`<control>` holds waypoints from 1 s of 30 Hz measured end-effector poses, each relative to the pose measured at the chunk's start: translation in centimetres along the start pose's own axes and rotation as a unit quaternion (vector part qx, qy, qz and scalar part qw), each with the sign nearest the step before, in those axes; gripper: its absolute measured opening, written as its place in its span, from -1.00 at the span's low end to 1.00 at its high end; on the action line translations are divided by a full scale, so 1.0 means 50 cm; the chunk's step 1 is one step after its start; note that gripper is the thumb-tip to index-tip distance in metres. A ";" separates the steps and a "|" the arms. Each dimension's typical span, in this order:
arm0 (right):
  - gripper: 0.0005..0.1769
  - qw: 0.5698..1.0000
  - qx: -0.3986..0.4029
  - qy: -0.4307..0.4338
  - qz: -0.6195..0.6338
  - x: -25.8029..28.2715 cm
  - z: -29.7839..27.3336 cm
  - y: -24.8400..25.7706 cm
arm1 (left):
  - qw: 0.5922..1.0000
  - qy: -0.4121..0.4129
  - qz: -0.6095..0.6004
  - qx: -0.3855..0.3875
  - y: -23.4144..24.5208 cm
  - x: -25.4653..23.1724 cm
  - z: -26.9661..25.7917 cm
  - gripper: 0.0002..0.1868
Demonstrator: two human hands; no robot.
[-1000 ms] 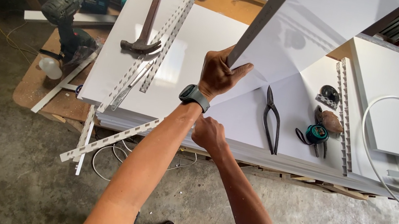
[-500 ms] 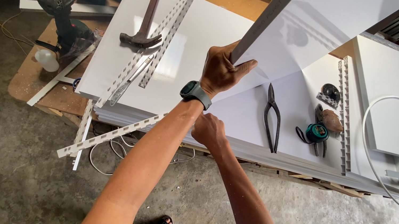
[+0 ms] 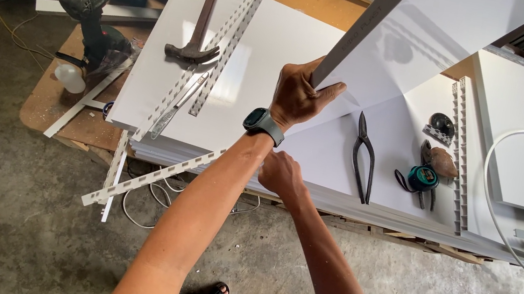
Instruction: Apply adhesive to the edge of a laminate board and attach a plastic edge strip, then trim the excess.
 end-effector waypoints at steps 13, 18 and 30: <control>-0.66 0.993 0.074 -0.047 0.074 0.024 -0.048 0.103 | 1.000 0.016 -0.013 0.010 0.008 -0.003 0.005 -0.74; -0.66 0.996 0.066 -0.030 0.048 0.006 -0.048 0.073 | 1.000 0.009 -0.021 0.008 0.007 0.001 0.006 -0.74; -0.37 0.996 0.052 -0.046 0.049 0.013 -0.035 0.033 | 0.999 0.008 -0.032 0.011 -0.002 -0.002 -0.001 -0.70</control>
Point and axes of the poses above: each hand's wrist, its own z-axis towards the middle knuckle, its own y-axis out of the back of the hand, x = y × z, the point moved 5 cm from there along z, towards the middle knuckle, and after that the axes turned 9 degrees about -z, right-handed, at the moved point
